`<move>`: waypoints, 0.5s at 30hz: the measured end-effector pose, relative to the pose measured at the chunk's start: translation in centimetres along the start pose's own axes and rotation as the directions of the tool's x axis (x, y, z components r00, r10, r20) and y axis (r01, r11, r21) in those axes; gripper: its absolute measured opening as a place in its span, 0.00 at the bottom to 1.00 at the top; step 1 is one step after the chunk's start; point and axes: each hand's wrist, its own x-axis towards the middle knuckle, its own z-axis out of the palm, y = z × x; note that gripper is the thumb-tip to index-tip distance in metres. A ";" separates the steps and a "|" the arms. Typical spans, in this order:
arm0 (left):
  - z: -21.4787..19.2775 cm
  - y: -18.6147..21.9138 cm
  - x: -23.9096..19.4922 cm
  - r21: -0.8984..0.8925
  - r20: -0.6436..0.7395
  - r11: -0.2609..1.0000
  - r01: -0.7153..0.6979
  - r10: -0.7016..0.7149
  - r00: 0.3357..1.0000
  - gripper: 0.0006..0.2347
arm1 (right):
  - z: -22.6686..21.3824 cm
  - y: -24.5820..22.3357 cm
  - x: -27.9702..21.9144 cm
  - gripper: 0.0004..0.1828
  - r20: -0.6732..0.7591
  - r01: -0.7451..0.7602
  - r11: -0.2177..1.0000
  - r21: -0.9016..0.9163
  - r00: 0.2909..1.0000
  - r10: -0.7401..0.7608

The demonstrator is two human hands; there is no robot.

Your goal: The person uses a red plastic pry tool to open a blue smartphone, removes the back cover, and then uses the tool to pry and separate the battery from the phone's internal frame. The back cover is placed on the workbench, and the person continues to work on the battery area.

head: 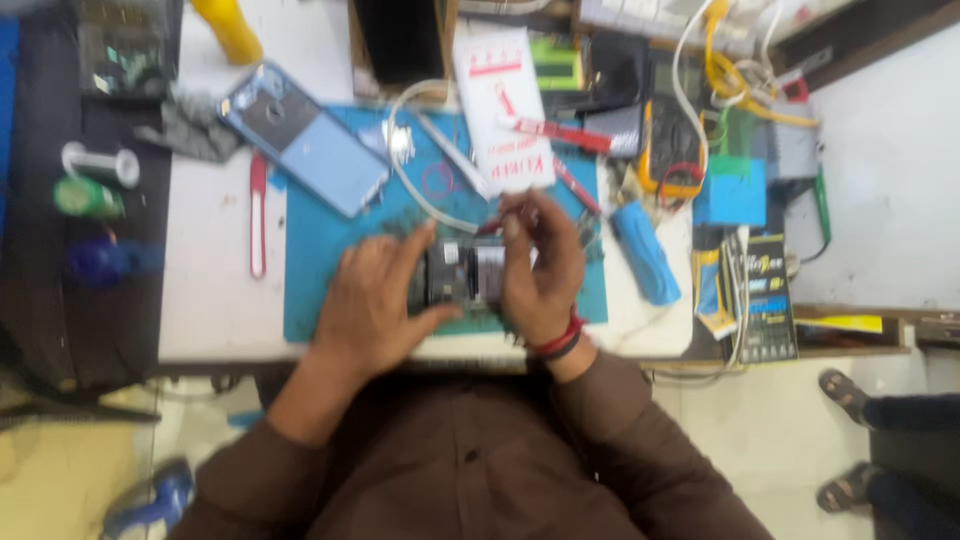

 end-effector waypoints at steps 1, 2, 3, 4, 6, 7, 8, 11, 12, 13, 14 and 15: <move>-0.2 0.0 0.5 0.012 -0.010 1.000 -0.011 0.011 1.000 0.41 | 0.1 0.1 0.4 0.21 0.004 0.017 1.000 0.000 1.000 -0.017; -0.3 0.0 0.9 0.009 -0.010 1.000 -0.005 0.005 1.000 0.41 | 0.3 0.1 0.6 0.21 0.013 0.027 1.000 0.003 1.000 -0.027; -0.3 -0.1 1.3 0.006 -0.009 1.000 0.000 0.000 1.000 0.40 | 0.4 0.4 0.9 0.21 0.021 0.037 0.999 0.006 0.999 -0.037; -0.2 0.2 0.6 -0.005 0.012 1.000 0.027 -0.027 1.000 0.40 | 0.3 0.4 0.4 0.21 0.026 0.035 0.999 0.011 0.999 -0.035; -0.2 0.1 0.3 -0.014 -0.008 1.000 0.002 -0.002 1.000 0.40 | -0.1 0.9 -0.1 0.21 0.031 0.041 0.999 0.020 0.999 -0.041; -0.3 0.0 0.3 -0.017 -0.020 1.000 -0.016 0.015 1.000 0.40 | -0.4 0.8 -0.6 0.21 0.033 0.028 0.999 -0.020 0.999 -0.027; -0.4 -0.1 0.8 -0.020 -0.016 1.000 -0.017 0.017 1.000 0.39 | -0.5 0.9 -0.3 0.22 0.030 0.034 0.998 -0.059 0.999 -0.032; -0.5 0.1 0.9 -0.030 -0.009 0.999 -0.017 0.017 1.000 0.39 | -0.7 1.1 -0.2 0.22 0.011 0.029 0.998 -0.054 1.000 -0.028; -0.5 0.1 0.9 -0.026 -0.019 0.999 -0.020 0.019 1.000 0.39 | -0.7 1.1 -0.3 0.22 0.005 0.022 0.999 -0.031 1.000 -0.022; -0.4 0.1 0.8 -0.023 -0.028 0.999 -0.022 0.021 0.999 0.39 | -0.7 0.9 -0.4 0.21 0.009 0.007 1.000 -0.027 1.000 -0.006; -0.4 0.0 0.9 -0.025 -0.024 0.999 -0.023 0.022 0.999 0.39 | -0.7 0.8 -0.3 0.21 0.012 -0.004 1.000 -0.021 1.000 0.004; -0.4 0.0 0.9 -0.027 -0.020 0.999 -0.024 0.024 1.000 0.39 | -0.6 0.6 -0.1 0.21 0.016 -0.014 1.000 -0.016 1.000 0.015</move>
